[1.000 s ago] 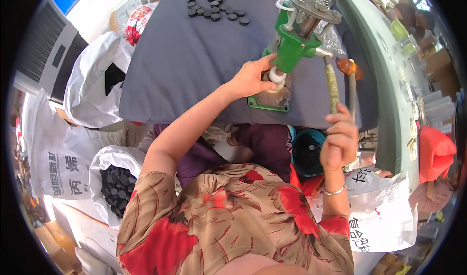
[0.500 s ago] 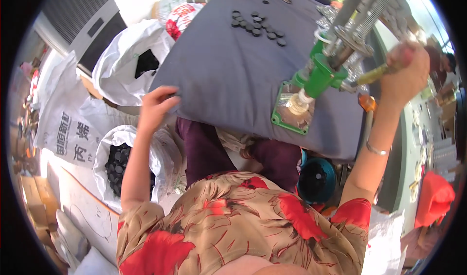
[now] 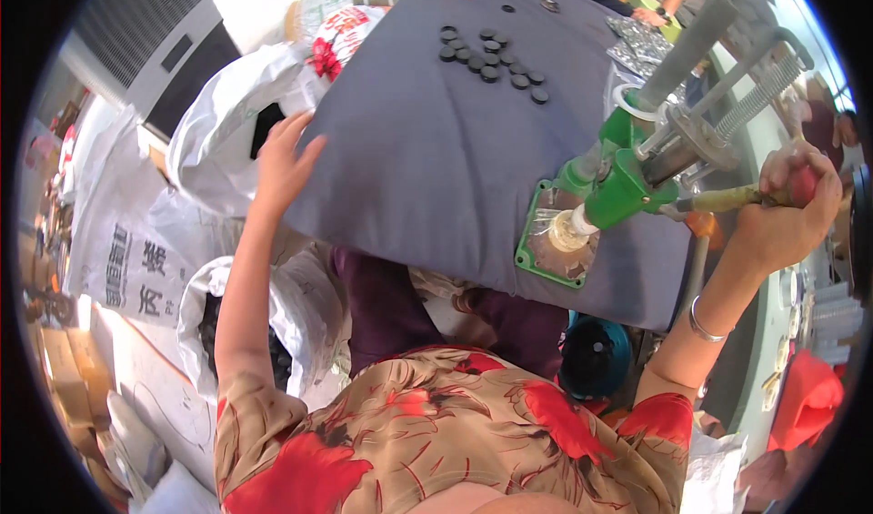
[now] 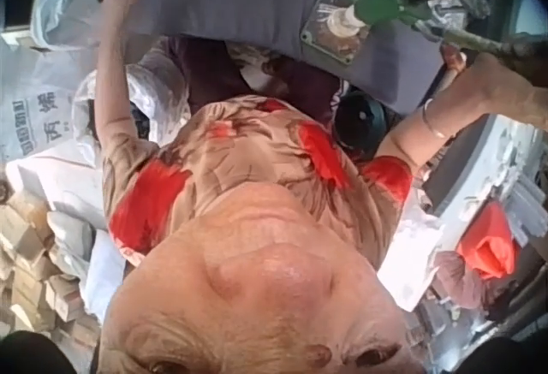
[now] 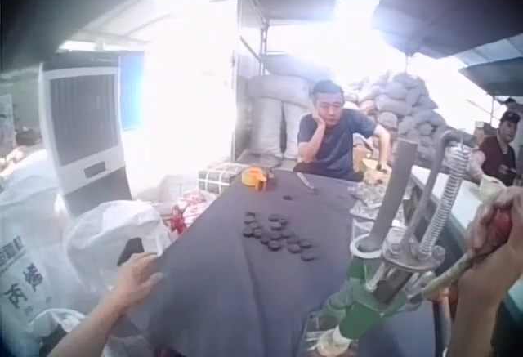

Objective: The person operates a hand press to assemble or process small black plastic components.

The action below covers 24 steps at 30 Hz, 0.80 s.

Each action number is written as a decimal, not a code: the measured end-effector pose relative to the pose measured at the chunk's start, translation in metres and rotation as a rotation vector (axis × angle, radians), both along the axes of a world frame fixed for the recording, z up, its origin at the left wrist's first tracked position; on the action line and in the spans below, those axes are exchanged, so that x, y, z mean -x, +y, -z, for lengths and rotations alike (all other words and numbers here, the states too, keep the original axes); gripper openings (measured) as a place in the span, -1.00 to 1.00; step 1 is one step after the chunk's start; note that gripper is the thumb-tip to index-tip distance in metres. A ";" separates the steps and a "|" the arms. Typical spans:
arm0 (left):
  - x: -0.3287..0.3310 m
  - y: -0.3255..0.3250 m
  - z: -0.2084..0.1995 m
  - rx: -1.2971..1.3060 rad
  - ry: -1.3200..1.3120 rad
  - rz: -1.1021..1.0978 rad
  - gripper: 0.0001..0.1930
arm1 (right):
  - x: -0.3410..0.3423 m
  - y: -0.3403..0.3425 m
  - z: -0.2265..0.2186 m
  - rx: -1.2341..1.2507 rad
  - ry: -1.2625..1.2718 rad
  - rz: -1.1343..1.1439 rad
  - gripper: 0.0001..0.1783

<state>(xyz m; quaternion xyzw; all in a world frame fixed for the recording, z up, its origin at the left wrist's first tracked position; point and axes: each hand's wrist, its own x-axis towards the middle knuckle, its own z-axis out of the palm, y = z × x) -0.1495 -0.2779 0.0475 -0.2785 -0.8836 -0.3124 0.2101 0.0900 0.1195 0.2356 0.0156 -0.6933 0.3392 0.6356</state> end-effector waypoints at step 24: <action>0.103 0.256 0.072 0.458 -0.094 0.039 -0.42 | 0.001 0.006 0.002 0.143 0.116 -0.238 -0.65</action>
